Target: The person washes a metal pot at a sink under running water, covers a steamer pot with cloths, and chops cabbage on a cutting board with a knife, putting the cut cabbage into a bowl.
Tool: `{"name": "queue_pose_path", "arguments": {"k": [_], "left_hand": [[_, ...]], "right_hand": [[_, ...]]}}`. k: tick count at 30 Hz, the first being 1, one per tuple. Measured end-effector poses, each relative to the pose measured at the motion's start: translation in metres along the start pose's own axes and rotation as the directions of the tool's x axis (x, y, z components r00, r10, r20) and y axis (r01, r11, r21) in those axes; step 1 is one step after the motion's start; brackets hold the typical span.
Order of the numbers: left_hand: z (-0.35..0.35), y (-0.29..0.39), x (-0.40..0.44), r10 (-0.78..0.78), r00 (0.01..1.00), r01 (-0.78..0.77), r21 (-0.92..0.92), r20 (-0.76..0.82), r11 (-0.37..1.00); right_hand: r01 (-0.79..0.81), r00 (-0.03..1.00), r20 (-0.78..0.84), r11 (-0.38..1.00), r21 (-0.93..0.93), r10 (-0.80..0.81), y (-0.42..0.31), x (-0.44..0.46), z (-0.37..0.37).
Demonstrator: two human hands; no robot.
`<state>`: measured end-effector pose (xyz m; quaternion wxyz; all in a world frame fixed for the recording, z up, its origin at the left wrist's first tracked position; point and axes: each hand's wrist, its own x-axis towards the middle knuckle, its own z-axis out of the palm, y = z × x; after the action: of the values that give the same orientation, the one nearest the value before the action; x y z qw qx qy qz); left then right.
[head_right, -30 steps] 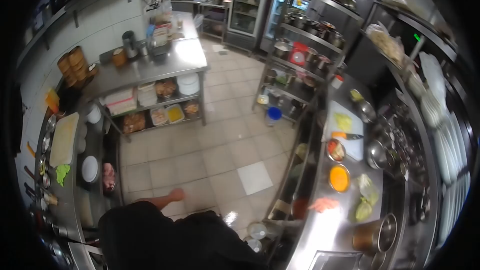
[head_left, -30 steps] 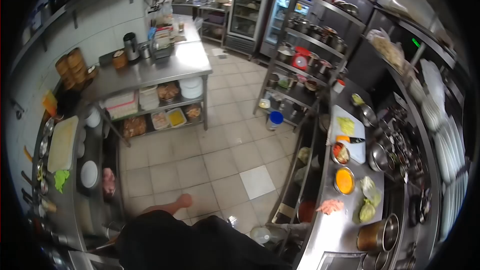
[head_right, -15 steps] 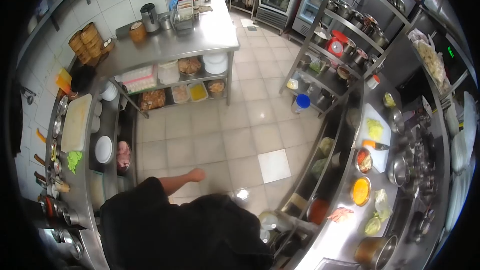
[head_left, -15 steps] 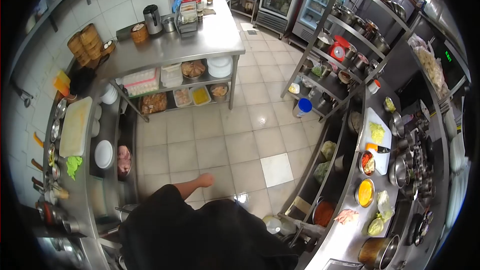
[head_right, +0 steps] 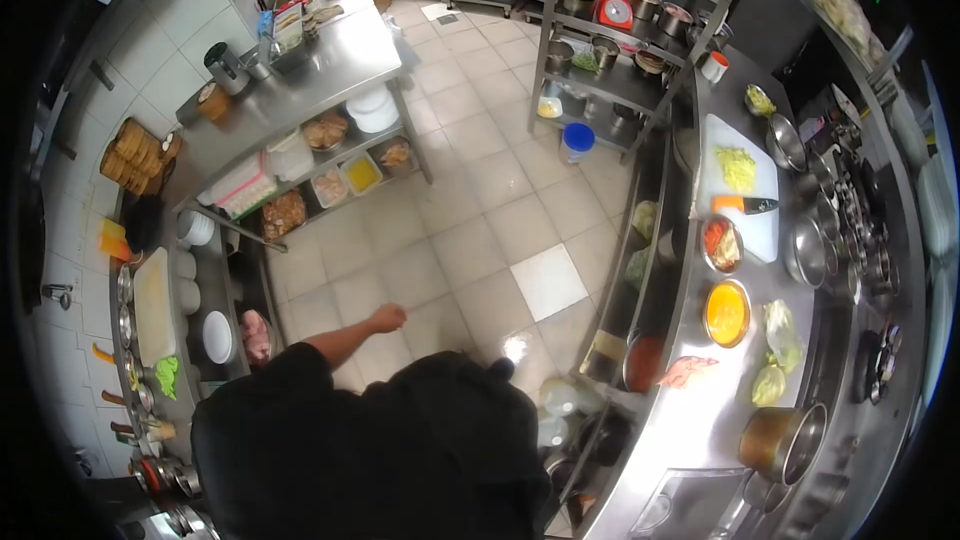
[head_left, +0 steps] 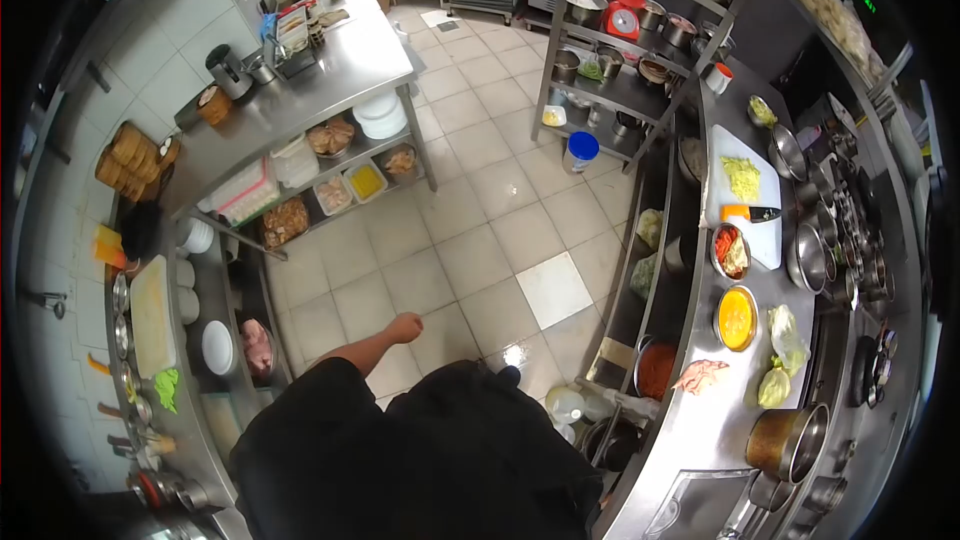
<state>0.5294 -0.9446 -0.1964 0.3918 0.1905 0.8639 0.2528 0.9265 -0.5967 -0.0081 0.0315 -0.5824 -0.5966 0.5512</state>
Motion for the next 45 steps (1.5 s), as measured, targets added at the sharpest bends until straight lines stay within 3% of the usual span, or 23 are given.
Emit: {"name": "queue_pose_path", "arguments": {"k": [3, 9, 12, 15, 16, 20, 23, 24, 26, 27, 28, 30, 32, 33, 35, 36, 37, 39, 40, 42, 43, 44, 45], "left_hand": [[-0.007, -0.003, -0.005, -0.027, 0.997, 0.032, 0.072, -0.075, 0.997], [-0.004, 0.034, 0.003, -0.092, 0.993, 0.085, -0.092, -0.068, 0.992], [-0.012, 0.045, 0.025, -0.044, 0.997, 0.037, -0.115, -0.059, 0.993], [-0.033, 0.118, 0.061, 0.213, 0.966, -0.241, -0.215, -0.147, 0.946], [-0.037, 0.145, 0.073, 0.329, 0.916, -0.366, -0.14, -0.229, 0.92], [-0.122, 0.293, 0.077, 0.728, 0.677, -0.552, -0.578, 0.109, 0.601], [-0.178, 0.368, 0.064, 0.768, 0.494, -0.599, -0.481, 0.407, 0.64], [-0.188, 0.364, 0.072, 0.774, 0.464, -0.615, -0.472, 0.431, 0.632], [-0.192, 0.368, 0.093, 0.948, 0.27, -0.859, -0.403, 0.169, 0.316], [-0.199, 0.363, 0.107, 0.874, 0.386, -0.714, -0.503, 0.296, 0.486], [-0.207, 0.357, 0.12, 0.904, 0.377, -0.789, -0.441, 0.2, 0.427], [-0.231, 0.34, 0.126, 0.773, 0.623, -0.731, -0.264, 0.12, 0.63], [-0.235, 0.336, 0.154, 0.655, 0.71, -0.576, -0.32, 0.26, 0.752], [-0.234, 0.33, 0.162, 0.703, 0.661, -0.628, -0.319, 0.263, 0.71], [-0.228, 0.325, 0.18, 0.742, 0.611, -0.672, -0.316, 0.275, 0.67], [-0.224, 0.322, 0.189, 0.741, 0.603, -0.674, -0.307, 0.297, 0.672], [-0.219, 0.315, 0.2, 0.749, 0.579, -0.685, -0.307, 0.322, 0.661], [-0.204, 0.309, 0.216, 0.726, 0.604, -0.707, -0.2, 0.329, 0.679], [-0.203, 0.328, 0.207, 0.734, 0.587, -0.714, -0.208, 0.341, 0.668], [-0.221, 0.374, 0.169, 0.509, 0.647, -0.446, -0.26, 0.568, 0.857], [-0.217, 0.388, 0.158, 0.562, 0.633, -0.45, -0.337, 0.532, 0.827], [-0.208, 0.401, 0.15, 0.607, 0.625, -0.449, -0.409, 0.492, 0.794], [-0.198, 0.417, 0.144, 0.609, 0.627, -0.449, -0.413, 0.486, 0.792]], "right_hand": [[-0.01, 1.0, -0.002, 1.0, -0.011, 0.01, -0.001, 0.008, -0.007], [-0.039, 0.998, -0.05, 0.998, -0.058, 0.036, -0.009, 0.019, -0.023], [-0.046, 0.996, -0.084, 0.993, -0.11, 0.037, -0.028, 0.022, -0.024], [-0.011, 0.993, -0.117, 0.981, -0.192, -0.012, -0.062, 0.035, -0.015], [0.009, 0.991, -0.13, 0.971, -0.24, -0.041, -0.076, 0.037, -0.017], [0.083, 0.953, -0.224, 0.887, -0.455, -0.204, -0.173, 0.045, -0.011], [0.212, 0.915, -0.142, 0.749, -0.628, -0.378, -0.255, 0.048, 0.005], [0.282, 0.896, -0.064, 0.675, -0.682, -0.439, -0.284, 0.053, 0.023], [0.443, 0.847, 0.15, 0.52, -0.73, -0.51, -0.332, 0.087, 0.094], [0.619, 0.701, 0.202, 0.442, -0.649, -0.684, -0.371, 0.069, 0.145], [0.735, 0.584, 0.271, 0.355, -0.578, -0.765, -0.387, 0.068, 0.178], [0.87, 0.45, 0.356, 0.312, -0.381, -0.819, -0.374, 0.098, 0.224], [0.81, 0.554, 0.365, 0.384, -0.442, -0.748, -0.387, 0.086, 0.24], [0.804, 0.591, 0.447, 0.448, -0.39, -0.672, -0.373, 0.099, 0.243], [0.862, 0.487, 0.407, 0.502, -0.079, -0.773, -0.343, 0.111, 0.208], [0.757, 0.653, 0.371, 0.571, -0.318, -0.66, -0.343, 0.096, 0.16], [0.462, 0.796, 0.15, 0.429, -0.776, -0.586, -0.36, 0.056, 0.101], [0.18, 0.701, -0.249, 0.503, -0.845, -0.668, -0.361, -0.017, -0.005], [0.049, 0.628, -0.422, 0.575, -0.817, -0.654, -0.363, -0.055, -0.058], [-0.293, 0.483, -0.735, 0.703, -0.648, -0.476, -0.39, -0.139, -0.149], [-0.302, 0.266, -0.591, 0.517, -0.801, -0.761, -0.386, -0.174, -0.199], [-0.25, 0.137, -0.775, 0.736, -0.629, -0.617, -0.395, -0.199, -0.247], [-0.348, -0.102, -0.663, 0.651, -0.675, -0.742, -0.385, -0.215, -0.317]]}}
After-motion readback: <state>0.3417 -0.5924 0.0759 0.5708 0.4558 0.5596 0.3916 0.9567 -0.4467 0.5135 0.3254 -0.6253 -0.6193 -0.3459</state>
